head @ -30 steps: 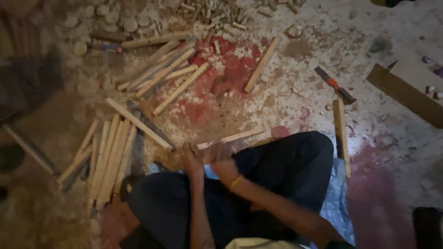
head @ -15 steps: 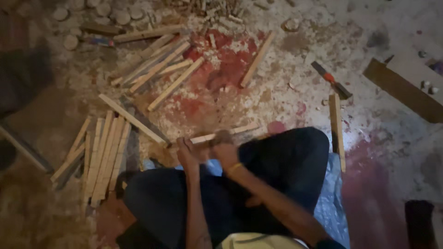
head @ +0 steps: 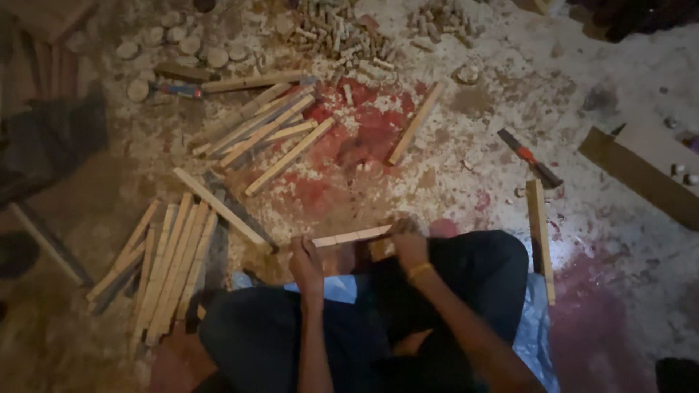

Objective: The person sits cross-legged on the floor and smooths wooden sticks one at a time, rubbing each stick along its length with a small abrasive block held in the hand, then sets the finished stick aside with a growing pile of completed sticks.

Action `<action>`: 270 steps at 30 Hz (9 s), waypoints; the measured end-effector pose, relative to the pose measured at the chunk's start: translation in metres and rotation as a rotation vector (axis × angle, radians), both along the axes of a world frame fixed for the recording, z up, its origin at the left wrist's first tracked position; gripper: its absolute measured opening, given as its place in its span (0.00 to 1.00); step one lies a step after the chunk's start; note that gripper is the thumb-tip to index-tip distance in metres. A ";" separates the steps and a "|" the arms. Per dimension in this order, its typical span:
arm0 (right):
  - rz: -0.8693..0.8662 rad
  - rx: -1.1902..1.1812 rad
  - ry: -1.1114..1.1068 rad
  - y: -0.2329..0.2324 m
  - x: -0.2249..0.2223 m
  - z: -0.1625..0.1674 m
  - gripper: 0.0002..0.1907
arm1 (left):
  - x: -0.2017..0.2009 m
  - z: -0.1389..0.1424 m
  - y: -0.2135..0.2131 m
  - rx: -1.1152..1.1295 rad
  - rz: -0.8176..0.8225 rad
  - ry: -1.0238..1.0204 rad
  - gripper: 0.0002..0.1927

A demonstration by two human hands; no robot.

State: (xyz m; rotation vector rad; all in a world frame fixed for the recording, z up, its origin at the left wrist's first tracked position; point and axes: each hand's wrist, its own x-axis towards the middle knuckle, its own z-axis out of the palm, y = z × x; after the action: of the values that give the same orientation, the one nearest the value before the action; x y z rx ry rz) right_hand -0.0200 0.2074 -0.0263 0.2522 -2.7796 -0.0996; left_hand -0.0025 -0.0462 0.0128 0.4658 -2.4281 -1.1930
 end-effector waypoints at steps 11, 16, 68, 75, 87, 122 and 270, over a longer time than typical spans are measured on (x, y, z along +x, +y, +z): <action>0.210 -0.545 -0.204 -0.155 0.003 0.058 0.10 | -0.005 0.001 0.000 0.091 -0.059 0.068 0.14; 0.351 -0.687 -0.030 -0.150 0.005 0.074 0.14 | -0.006 0.013 -0.004 0.026 -0.073 0.075 0.14; 0.320 -1.003 -0.021 -0.068 0.032 0.111 0.29 | 0.008 0.134 0.028 -0.549 -0.249 0.253 0.12; -0.066 -0.955 -0.523 -0.025 0.002 0.038 0.20 | 0.032 0.117 0.022 -0.517 -0.168 0.289 0.10; 0.451 -0.969 -0.035 -0.080 0.035 0.104 0.25 | 0.019 0.101 0.031 -0.425 -0.240 0.342 0.12; 0.309 -0.937 -0.088 0.000 -0.044 -0.004 0.21 | 0.027 0.113 0.037 -0.276 -0.022 0.016 0.14; 0.379 -0.877 -0.249 -0.088 0.048 0.146 0.29 | 0.040 0.054 0.009 -0.443 -0.390 0.579 0.06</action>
State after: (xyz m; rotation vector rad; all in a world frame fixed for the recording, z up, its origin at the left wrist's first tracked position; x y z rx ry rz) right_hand 0.0284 0.1197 0.1193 0.5614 -2.6403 1.2679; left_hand 0.0379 -0.0376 0.0663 -0.4449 -2.2020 -0.7343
